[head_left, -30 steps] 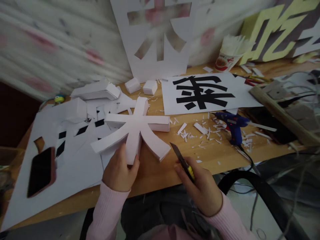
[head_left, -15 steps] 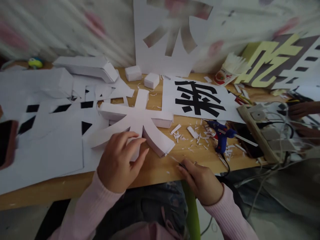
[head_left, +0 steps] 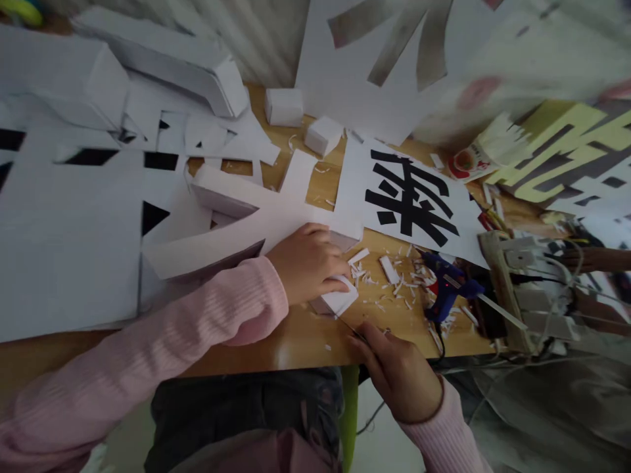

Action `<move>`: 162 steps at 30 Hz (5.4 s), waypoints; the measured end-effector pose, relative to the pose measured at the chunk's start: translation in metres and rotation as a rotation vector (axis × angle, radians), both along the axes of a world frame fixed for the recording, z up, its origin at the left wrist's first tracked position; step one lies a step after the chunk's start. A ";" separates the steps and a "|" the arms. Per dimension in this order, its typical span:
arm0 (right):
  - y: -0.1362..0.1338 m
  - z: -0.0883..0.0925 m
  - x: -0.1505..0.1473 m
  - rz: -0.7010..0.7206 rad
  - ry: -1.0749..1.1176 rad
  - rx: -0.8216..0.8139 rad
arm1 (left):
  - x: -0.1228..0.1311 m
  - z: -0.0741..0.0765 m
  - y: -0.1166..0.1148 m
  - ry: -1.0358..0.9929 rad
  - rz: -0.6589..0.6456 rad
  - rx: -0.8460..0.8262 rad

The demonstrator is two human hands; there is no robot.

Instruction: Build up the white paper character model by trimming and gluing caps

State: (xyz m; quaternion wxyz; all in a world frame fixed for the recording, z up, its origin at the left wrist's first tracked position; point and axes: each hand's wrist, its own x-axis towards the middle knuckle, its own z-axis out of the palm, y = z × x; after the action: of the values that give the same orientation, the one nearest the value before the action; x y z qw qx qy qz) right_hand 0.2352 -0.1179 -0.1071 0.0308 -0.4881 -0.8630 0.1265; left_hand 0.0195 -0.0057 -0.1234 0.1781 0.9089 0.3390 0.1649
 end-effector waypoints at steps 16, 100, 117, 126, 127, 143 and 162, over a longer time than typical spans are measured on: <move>0.021 0.010 0.012 0.128 -0.050 -0.122 | -0.007 0.006 0.005 -0.095 -0.032 -0.073; 0.063 0.025 0.021 0.483 -0.167 -0.003 | -0.002 0.011 0.009 -0.006 -0.086 -0.165; 0.058 0.034 0.017 0.433 -0.161 -0.014 | 0.001 0.002 0.008 -0.086 -0.060 -0.112; 0.064 0.030 0.009 0.472 -0.198 -0.052 | -0.001 0.007 0.007 -0.050 -0.077 -0.134; 0.064 0.030 0.008 0.475 -0.198 -0.049 | 0.000 0.007 0.007 -0.052 -0.074 -0.129; 0.074 0.018 0.010 0.581 -0.262 -0.058 | 0.001 0.004 0.008 -0.061 -0.072 -0.114; 0.077 0.007 0.009 0.616 -0.178 -0.033 | -0.001 0.009 0.007 -0.028 -0.068 -0.120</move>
State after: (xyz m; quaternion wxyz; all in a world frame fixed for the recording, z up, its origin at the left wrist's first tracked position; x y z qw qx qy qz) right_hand 0.2446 -0.0410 -0.0997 -0.0925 -0.2137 -0.9673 0.1006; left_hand 0.0183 0.0015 -0.1148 0.2426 0.9052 0.3146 0.1507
